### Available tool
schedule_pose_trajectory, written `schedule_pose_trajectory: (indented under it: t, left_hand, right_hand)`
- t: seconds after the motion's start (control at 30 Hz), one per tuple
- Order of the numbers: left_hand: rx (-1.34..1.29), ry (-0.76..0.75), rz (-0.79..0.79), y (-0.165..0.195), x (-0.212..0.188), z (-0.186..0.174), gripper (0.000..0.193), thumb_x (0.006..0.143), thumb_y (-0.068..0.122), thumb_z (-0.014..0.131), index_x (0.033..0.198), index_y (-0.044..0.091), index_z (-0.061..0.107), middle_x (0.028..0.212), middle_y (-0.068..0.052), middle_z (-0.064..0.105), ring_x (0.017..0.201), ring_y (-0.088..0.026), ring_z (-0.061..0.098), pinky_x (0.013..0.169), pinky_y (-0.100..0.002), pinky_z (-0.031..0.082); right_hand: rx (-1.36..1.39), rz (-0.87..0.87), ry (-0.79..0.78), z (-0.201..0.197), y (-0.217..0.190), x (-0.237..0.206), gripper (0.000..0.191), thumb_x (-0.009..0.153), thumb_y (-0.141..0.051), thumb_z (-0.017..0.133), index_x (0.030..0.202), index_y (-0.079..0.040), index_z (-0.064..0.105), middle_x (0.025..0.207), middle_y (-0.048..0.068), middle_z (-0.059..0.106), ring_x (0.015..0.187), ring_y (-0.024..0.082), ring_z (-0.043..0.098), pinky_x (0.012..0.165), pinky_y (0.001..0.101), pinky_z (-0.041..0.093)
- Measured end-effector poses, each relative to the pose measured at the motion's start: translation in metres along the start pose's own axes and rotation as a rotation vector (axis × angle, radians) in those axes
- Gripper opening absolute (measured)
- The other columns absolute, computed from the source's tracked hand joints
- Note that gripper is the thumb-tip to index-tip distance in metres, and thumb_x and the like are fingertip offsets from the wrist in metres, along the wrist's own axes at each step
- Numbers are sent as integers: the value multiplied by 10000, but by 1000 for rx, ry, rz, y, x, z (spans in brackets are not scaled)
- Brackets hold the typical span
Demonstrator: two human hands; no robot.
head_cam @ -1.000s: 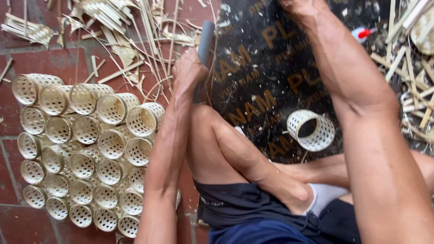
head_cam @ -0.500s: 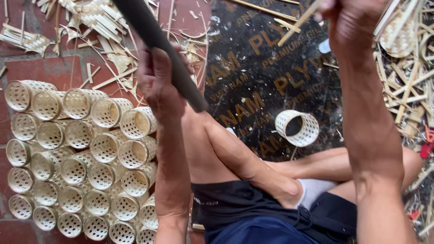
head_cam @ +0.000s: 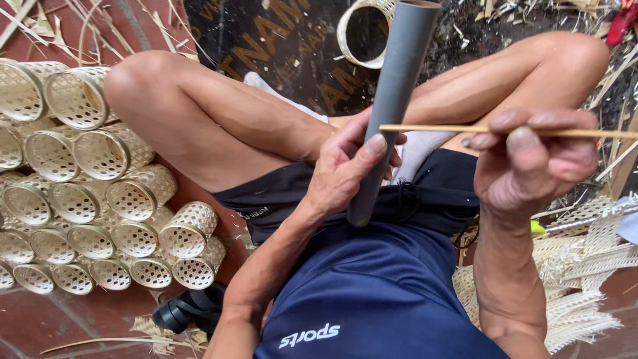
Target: The person sits on the floor assembling perforated woven bamboo baskets. They fit a woven bamboo cylinder over a rim, tie it with string, bend and trim bamboo strips, use pliers on a strip, and press a woven bamboo disc into place, with finished baskets stacked beside them.
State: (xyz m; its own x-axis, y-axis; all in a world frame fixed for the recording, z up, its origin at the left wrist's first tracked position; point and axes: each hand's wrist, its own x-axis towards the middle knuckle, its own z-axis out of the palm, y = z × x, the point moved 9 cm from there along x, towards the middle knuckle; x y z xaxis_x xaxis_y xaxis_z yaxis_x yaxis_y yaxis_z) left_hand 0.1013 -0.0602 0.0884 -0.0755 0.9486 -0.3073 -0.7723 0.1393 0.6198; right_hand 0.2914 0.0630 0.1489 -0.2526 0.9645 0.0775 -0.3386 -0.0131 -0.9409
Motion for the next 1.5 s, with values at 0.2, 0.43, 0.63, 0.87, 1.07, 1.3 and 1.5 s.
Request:
schedule_pose_trajectory:
  t: [0.2, 0.43, 0.63, 0.87, 1.07, 1.3, 1.5]
  left_hand:
    - [123, 5, -78, -26, -8, 12, 527, 1103, 453, 566, 1395, 16, 604, 1120, -94, 715, 882, -114, 680, 761, -277, 594]
    - [84, 7, -126, -33, -10, 15, 531, 1147, 458, 516, 1250, -41, 666, 1006, -123, 707, 823, -119, 674, 758, -285, 584]
    - [35, 57, -154, -41, -5, 10, 521, 1122, 452, 506, 1216, -36, 662, 1113, -134, 723, 855, -135, 684, 727, -293, 594]
    - [1, 79, -215, -51, -3, 1, 577, 1101, 492, 506, 1168, -50, 691, 1070, -146, 739, 807, -142, 696, 681, -296, 598]
    - [-43, 75, -240, -55, 0, 1, 584, 1094, 495, 509, 1165, -57, 689, 1064, -151, 736, 803, -146, 697, 673, -303, 599]
    - [-28, 44, -222, -52, -6, 5, 560, 1099, 476, 523, 1199, -54, 674, 1088, -138, 735, 832, -144, 694, 706, -304, 597]
    - [-4, 44, -226, -52, -6, 5, 560, 1112, 462, 512, 1214, -63, 677, 1080, -147, 736, 832, -148, 700, 708, -301, 600]
  right_hand:
    - [-16, -19, 18, -32, 0, -41, 146, 1040, 88, 618, 1132, 8, 537, 935, 261, 693, 691, 285, 695, 674, 417, 642]
    - [-40, -33, 53, -34, 0, -48, 136, 1044, 62, 620, 1140, 8, 540, 925, 270, 692, 655, 282, 680, 643, 409, 634]
    - [-59, 8, 80, -38, 8, -51, 126, 1092, 35, 645, 1165, 19, 543, 939, 272, 687, 670, 291, 674, 650, 419, 632]
    - [-160, -49, 87, -35, 8, -50, 222, 1111, -73, 740, 1068, -2, 534, 838, 253, 683, 620, 291, 673, 598, 397, 561]
    - [-198, -17, 68, -28, 5, -51, 271, 1164, -105, 755, 1098, 41, 537, 857, 284, 660, 607, 304, 653, 552, 378, 563]
    - [-233, -39, 61, -24, -6, -53, 262, 1122, -105, 754, 1107, 46, 540, 841, 275, 662, 584, 292, 651, 523, 346, 563]
    - [-246, -51, 24, -22, -8, -49, 250, 1105, -102, 754, 1110, 37, 547, 850, 264, 672, 588, 283, 663, 558, 348, 561]
